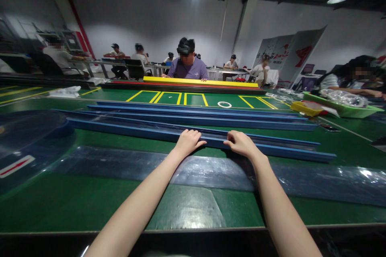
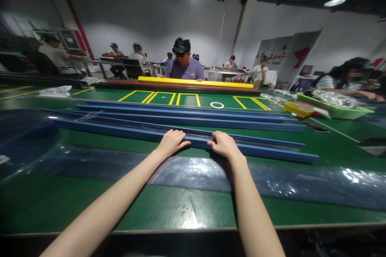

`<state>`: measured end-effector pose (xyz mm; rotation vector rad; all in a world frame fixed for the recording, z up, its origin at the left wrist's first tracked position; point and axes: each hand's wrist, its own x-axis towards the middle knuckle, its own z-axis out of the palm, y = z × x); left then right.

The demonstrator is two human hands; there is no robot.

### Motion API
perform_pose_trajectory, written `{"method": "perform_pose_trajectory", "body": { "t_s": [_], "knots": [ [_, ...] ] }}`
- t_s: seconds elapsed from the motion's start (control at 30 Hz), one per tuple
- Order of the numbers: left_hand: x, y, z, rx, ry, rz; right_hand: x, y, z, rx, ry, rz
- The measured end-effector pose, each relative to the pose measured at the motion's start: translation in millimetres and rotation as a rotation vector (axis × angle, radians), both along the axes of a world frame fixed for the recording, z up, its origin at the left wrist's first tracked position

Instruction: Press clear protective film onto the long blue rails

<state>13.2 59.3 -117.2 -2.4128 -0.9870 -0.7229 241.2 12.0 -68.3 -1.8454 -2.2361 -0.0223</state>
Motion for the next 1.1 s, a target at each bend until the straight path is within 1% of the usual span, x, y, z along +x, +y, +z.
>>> {"method": "perform_pose_trajectory", "body": {
  "t_s": [0.33,0.63,0.97,1.1],
  "knots": [
    [0,-2,3.4,0.004,0.012,0.003,-4,-5,4.1,0.0,-0.032,0.04],
    [0,-1,2.4,-0.037,0.0,-0.018,-24,-4,-3.3,0.056,-0.065,0.171],
    [0,-1,2.7,-0.036,0.005,-0.013,-32,-3,-10.0,0.124,-0.145,0.207],
    [-1,-2,3.0,-0.026,0.008,-0.012,-35,0,-13.7,0.156,-0.125,0.206]
  ]
}}
